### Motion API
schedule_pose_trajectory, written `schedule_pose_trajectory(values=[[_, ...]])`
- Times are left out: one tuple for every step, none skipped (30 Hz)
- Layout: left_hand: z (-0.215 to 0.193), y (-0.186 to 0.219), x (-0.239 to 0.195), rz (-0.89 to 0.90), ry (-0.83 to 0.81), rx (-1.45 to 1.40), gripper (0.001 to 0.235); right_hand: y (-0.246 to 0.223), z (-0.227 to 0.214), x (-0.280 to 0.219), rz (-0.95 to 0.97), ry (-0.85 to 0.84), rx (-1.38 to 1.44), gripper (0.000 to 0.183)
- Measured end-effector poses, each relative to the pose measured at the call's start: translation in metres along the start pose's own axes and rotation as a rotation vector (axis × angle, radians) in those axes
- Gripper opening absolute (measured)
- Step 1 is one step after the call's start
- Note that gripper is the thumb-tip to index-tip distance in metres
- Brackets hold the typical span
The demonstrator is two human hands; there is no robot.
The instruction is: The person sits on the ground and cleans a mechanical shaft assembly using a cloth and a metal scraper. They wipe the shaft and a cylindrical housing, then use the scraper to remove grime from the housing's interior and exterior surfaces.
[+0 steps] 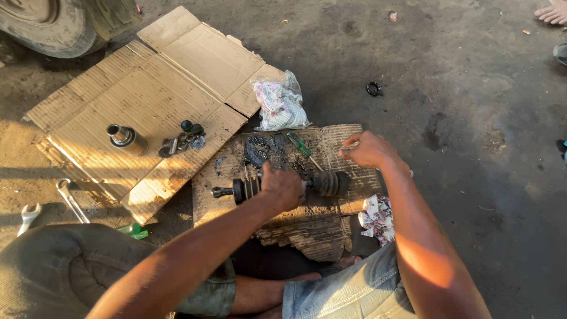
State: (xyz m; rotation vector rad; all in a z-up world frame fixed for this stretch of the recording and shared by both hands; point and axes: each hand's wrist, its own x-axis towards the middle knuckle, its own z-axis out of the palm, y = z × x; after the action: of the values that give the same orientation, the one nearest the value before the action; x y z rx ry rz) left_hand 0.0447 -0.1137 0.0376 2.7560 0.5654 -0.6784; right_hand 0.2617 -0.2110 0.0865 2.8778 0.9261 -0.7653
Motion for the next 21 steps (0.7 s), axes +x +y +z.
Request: schedule_pose_trajectory(values=[[-0.004, -0.005, -0.006, -0.001, 0.05, 0.012, 0.022, -0.001, -0.001, -0.002, -0.006, -0.005, 0.018, 0.058], [-0.008, -0.011, -0.013, -0.003, 0.096, 0.027, 0.029, -0.003, -0.002, -0.004, -0.03, -0.012, 0.034, 0.059], [-0.012, -0.018, -0.019, -0.036, 0.081, -0.028, 0.032, -0.003, -0.005, -0.006, -0.054, -0.019, 0.05, 0.06], [-0.016, -0.026, -0.024, -0.064, 0.066, -0.083, 0.036, -0.003, -0.007, -0.008, -0.074, -0.025, 0.066, 0.061], [-0.017, -0.033, -0.029, -0.092, 0.051, -0.138, 0.039, -0.007, -0.005, -0.011, -0.073, -0.025, 0.06, 0.061], [-0.016, -0.041, -0.033, -0.102, 0.053, -0.12, 0.047, -0.013, -0.002, -0.012, -0.073, -0.024, 0.052, 0.06], [-0.012, -0.05, -0.037, -0.112, 0.055, -0.102, 0.056, -0.018, 0.0, -0.013, -0.073, -0.023, 0.044, 0.059], [-0.007, -0.06, -0.039, -0.122, 0.056, -0.084, 0.066, -0.021, 0.002, -0.015, -0.106, -0.053, 0.045, 0.058], [-0.001, -0.069, -0.04, -0.126, 0.079, -0.084, 0.058, -0.026, 0.006, -0.016, -0.14, -0.082, 0.046, 0.056], [0.007, -0.078, -0.041, -0.128, 0.102, -0.087, 0.053, -0.03, 0.008, -0.017, -0.173, -0.111, 0.045, 0.054], [0.014, -0.086, -0.041, -0.131, 0.125, -0.09, 0.049, -0.034, 0.012, -0.018, -0.193, -0.142, 0.049, 0.052], [0.022, -0.092, -0.041, -0.139, 0.126, -0.121, 0.043, -0.036, 0.016, -0.02, -0.209, -0.171, 0.052, 0.051], [0.028, -0.097, -0.04, -0.147, 0.128, -0.151, 0.037, -0.038, 0.02, -0.021, -0.224, -0.201, 0.055, 0.049], [0.034, -0.101, -0.039, -0.155, 0.13, -0.184, 0.031, -0.04, 0.023, -0.023, -0.224, -0.214, 0.02, 0.048], [0.038, -0.103, -0.037, -0.147, 0.109, -0.171, 0.028, -0.041, 0.027, -0.024, -0.224, -0.228, -0.014, 0.046], [0.041, -0.105, -0.036, -0.139, 0.088, -0.157, 0.026, -0.042, 0.029, -0.025, -0.224, -0.242, -0.048, 0.045], [0.043, -0.108, -0.033, -0.131, 0.067, -0.143, 0.024, -0.042, 0.032, -0.024, -0.212, -0.241, -0.01, 0.042], [0.044, -0.11, -0.031, -0.13, 0.071, -0.156, 0.022, -0.042, 0.035, -0.024, -0.198, -0.241, 0.03, 0.039], [0.045, -0.112, -0.029, -0.128, 0.075, -0.17, 0.021, -0.043, 0.038, -0.022, -0.184, -0.24, 0.069, 0.035], [0.045, -0.113, -0.027, -0.126, 0.078, -0.183, 0.021, -0.043, 0.042, -0.021, -0.218, -0.239, 0.093, 0.033], [0.045, -0.114, -0.026, -0.131, 0.094, -0.207, 0.023, -0.045, 0.045, -0.019, -0.253, -0.237, 0.118, 0.03]])
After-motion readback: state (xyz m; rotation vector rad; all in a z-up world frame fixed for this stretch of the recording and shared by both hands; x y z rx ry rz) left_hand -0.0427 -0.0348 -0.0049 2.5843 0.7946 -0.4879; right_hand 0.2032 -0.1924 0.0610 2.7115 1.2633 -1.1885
